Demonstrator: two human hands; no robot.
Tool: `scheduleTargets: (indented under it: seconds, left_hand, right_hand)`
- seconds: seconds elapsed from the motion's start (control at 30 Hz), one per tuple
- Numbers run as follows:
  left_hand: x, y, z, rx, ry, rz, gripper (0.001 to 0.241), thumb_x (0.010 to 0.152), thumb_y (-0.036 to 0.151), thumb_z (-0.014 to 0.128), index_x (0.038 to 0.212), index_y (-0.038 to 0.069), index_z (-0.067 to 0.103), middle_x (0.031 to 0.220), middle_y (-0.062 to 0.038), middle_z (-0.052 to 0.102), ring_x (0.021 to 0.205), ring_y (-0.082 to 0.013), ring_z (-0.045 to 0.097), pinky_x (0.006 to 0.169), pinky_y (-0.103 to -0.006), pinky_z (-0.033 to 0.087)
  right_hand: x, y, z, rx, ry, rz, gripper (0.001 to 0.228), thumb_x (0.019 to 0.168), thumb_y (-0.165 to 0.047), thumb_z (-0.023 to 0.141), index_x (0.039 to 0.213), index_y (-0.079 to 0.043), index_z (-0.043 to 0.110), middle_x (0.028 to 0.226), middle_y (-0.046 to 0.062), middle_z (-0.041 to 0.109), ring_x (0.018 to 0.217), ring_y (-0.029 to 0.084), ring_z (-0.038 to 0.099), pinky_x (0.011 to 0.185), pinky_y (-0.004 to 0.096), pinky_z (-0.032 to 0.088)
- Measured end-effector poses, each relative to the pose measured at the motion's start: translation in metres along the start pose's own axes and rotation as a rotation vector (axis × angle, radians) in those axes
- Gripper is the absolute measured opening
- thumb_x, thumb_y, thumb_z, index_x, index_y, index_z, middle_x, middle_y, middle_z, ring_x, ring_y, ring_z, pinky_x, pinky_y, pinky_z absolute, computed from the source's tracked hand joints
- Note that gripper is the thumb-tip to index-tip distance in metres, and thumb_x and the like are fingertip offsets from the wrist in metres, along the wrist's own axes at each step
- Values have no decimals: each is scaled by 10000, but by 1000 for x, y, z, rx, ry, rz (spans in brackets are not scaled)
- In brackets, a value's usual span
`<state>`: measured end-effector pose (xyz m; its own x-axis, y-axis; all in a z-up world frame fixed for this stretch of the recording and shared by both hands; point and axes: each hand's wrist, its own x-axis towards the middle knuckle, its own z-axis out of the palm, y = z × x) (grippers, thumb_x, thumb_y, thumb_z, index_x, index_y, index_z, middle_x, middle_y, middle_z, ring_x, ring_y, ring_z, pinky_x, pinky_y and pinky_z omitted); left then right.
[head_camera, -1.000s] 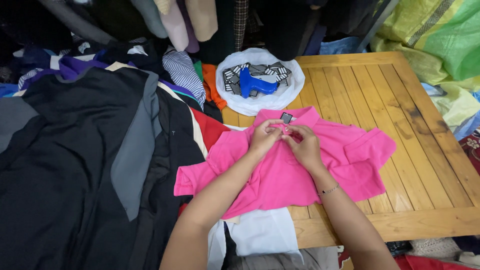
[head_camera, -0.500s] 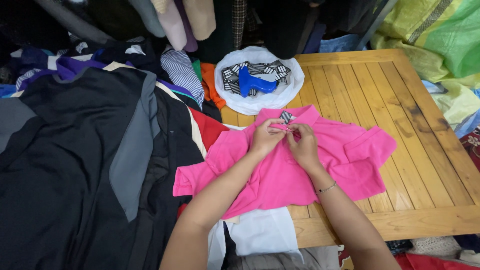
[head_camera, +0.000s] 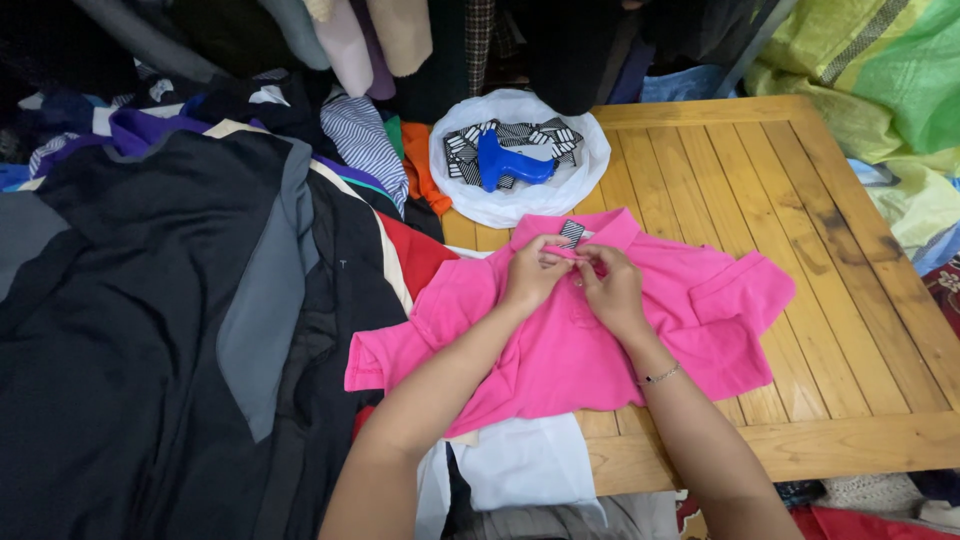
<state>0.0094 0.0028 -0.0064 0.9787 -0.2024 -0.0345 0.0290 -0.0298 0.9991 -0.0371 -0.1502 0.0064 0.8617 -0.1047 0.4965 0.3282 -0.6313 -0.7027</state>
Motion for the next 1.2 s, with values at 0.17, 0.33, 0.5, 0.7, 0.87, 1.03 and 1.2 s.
scheduleTargets:
  seconds: [0.17,0.33,0.5,0.7,0.87,1.03,1.2]
  left_hand:
    - [16,-26,1,16,-69,15,426,828,98,776,1233,191,680,921,-169,761,817,-202,750,764,-318,615]
    - [14,-23,4,-28,-88,17,408,846,66,755,1221,173,635,931,-146,754,824,-182,741,779,-305,615]
    - [8,-11,8,64,-63,76,326,845,86,759,1137,166,636,903,-133,767,805,-168,744,752,-291,617]
    - [9,-17,10,75,-50,130,338,847,58,747,1145,167,630,902,-154,765,812,-210,751,750,-311,625]
    - [-4,2,9,181,-88,219,333,871,39,729,1155,181,631,894,-158,764,810,-237,758,739,-318,633]
    - [-14,15,8,265,-114,323,350,875,-11,715,1168,163,633,885,-188,757,826,-292,765,723,-354,647]
    - [-18,23,6,238,-105,367,384,885,-16,708,1214,165,630,905,-189,760,865,-318,762,769,-369,645]
  right_hand:
    - [2,1,-4,171,-30,90,303,839,39,746,1109,-97,717,858,76,739,811,230,693,839,386,525]
    - [5,16,1,370,-77,285,319,883,16,728,1169,-88,631,893,40,729,805,131,661,837,303,525]
    - [2,25,6,442,-40,339,484,882,19,714,1249,-57,407,912,73,697,811,142,669,809,286,520]
    - [0,24,5,336,16,280,581,836,40,747,1287,-69,399,895,96,721,768,147,695,786,262,544]
    - [5,38,7,511,-3,459,625,808,47,751,1298,-88,387,873,68,718,744,124,703,742,223,558]
    - [11,38,1,597,-20,561,675,764,106,723,1309,-67,365,857,119,712,739,196,735,729,260,589]
    - [15,8,-19,552,-53,588,904,728,58,842,1439,-80,302,894,130,729,755,187,737,735,254,585]
